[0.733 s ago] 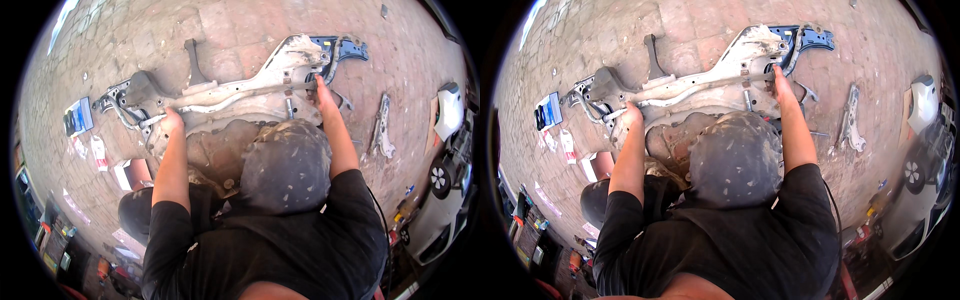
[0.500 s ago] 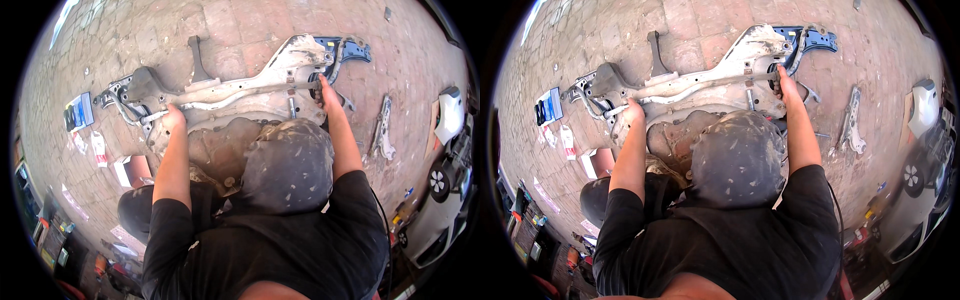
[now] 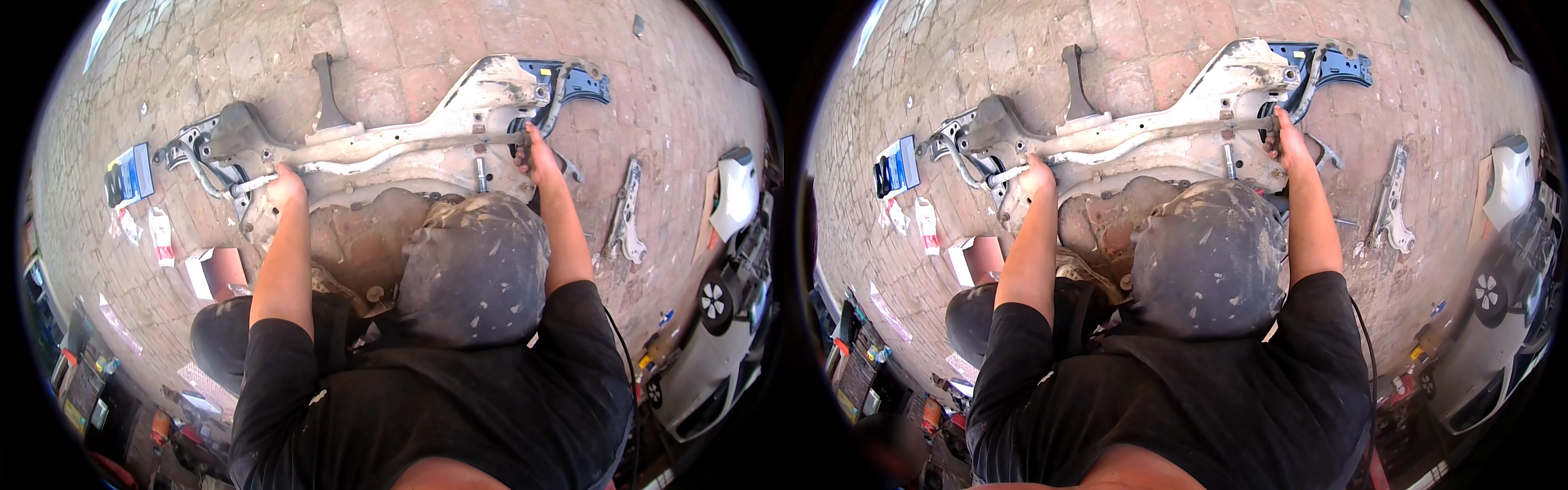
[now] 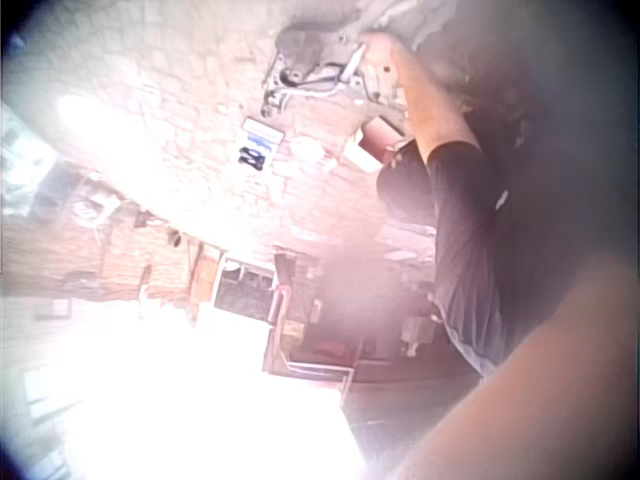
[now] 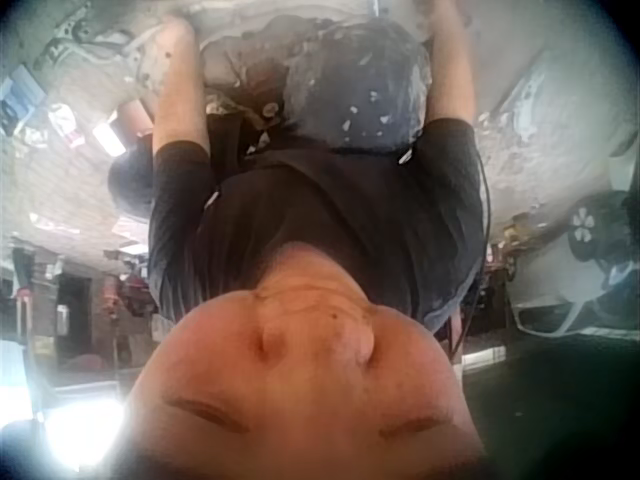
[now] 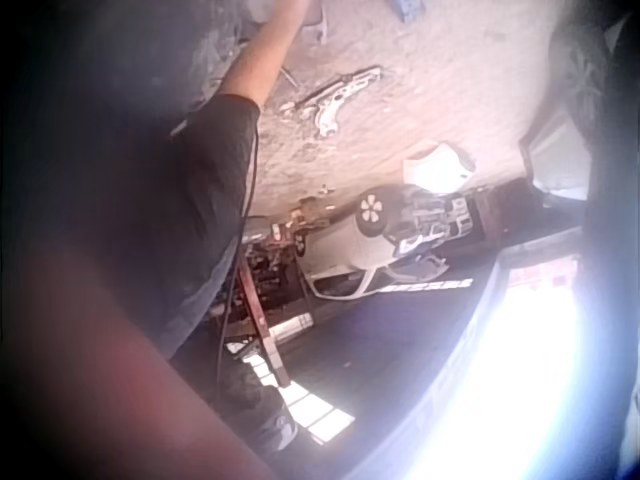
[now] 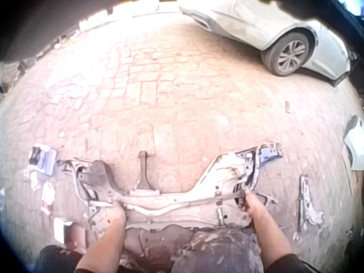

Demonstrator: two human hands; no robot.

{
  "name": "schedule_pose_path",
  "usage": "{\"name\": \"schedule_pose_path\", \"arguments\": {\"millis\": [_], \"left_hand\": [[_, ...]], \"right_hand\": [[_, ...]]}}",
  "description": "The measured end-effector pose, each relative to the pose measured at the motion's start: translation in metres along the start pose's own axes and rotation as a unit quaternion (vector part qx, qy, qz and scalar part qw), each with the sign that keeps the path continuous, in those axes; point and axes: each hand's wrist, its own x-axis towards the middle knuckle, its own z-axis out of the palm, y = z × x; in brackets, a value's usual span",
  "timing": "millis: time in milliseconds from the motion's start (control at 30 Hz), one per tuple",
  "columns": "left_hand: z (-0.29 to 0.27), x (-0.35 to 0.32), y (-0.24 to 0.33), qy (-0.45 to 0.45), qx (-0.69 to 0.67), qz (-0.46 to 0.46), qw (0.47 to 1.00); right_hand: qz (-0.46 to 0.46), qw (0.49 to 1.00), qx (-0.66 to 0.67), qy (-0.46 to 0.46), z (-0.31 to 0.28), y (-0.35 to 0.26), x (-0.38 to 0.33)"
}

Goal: The person kneels on a paved surface and assembles a car subframe with a new control arm. They use a cordless impact driver to fasten bolts and a hammer to tap components into alignment.

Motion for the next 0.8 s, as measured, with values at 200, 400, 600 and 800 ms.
{"name": "schedule_pose_path", "arguments": {"millis": [200,400,600,800], "left_hand": [[0.001,0.002,0.0,-0.001,0.006,-0.008,1.0],[0.0,0.0,0.001,-0.004,0.006,-0.009,1.0],[0.004,0.005,-0.003,-0.007,-0.002,-0.017,1.0],[0.005,0.008,-0.005,-0.01,-0.004,-0.004,1.0]], "right_hand": [[-0.011,1.0,0.0,-0.015,-0.002,0.001,0.0],[-0.03,1.0,0.01,-0.003,0.001,0.005,-0.003],[-0.011,0.998,0.047,0.033,0.008,0.009,0.001],[-0.063,0.984,0.162,-0.037,-0.005,0.038,0.008]]}}
